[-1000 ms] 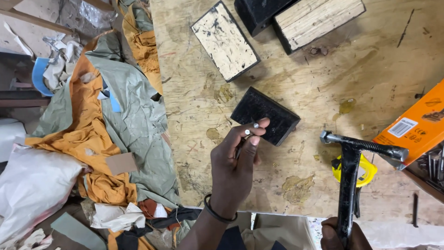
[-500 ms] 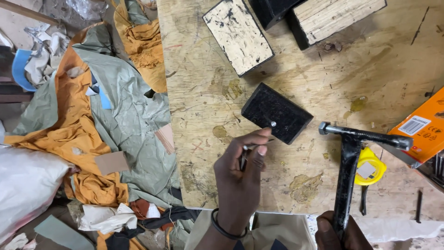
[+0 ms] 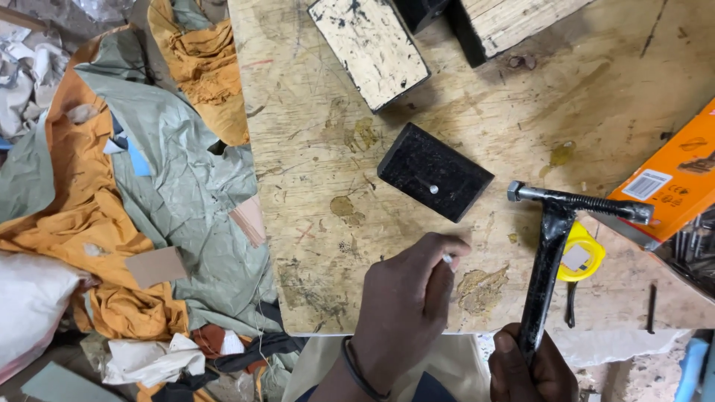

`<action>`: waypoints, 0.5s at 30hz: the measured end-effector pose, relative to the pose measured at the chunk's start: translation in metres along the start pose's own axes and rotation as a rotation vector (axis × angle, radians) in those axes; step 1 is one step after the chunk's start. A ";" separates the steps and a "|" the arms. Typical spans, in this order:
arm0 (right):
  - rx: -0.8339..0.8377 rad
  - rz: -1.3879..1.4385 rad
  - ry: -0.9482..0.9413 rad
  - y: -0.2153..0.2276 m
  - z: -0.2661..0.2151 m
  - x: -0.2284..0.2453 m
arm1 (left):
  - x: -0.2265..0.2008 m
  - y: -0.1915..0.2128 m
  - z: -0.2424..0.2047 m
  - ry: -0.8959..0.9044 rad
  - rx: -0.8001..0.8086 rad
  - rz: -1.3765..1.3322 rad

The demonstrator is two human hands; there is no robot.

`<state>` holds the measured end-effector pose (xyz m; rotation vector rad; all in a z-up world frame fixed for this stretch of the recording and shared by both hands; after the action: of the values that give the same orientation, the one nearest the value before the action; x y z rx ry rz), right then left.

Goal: Preparing small black blocks by hammering nails into them on a wooden workbench.

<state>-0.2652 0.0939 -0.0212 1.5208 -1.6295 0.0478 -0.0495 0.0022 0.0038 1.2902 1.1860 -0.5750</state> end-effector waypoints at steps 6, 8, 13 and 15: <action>0.058 0.058 -0.040 -0.002 0.005 -0.003 | 0.001 0.027 0.025 -0.037 -0.127 -0.198; 0.085 0.108 -0.094 -0.005 -0.001 -0.005 | 0.000 0.043 0.045 -0.044 -0.191 -0.163; 0.079 0.213 -0.098 -0.010 -0.027 -0.020 | -0.029 0.059 0.102 -0.341 0.027 -0.238; 0.049 0.222 -0.111 -0.011 -0.042 -0.020 | -0.029 0.050 0.120 -0.372 0.112 -0.265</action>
<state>-0.2358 0.1302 -0.0133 1.3935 -1.8936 0.1268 0.0254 -0.1045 0.0333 1.0643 1.0269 -1.0405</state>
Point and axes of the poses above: each hand's wrist, its own z-axis towards the middle knuckle, its own y-axis out of the back of the hand, x = y × z, the point moved 5 cm from there along z, towards the middle knuckle, and after that the axes turned 13 degrees about -x, right-handed, at the moved point
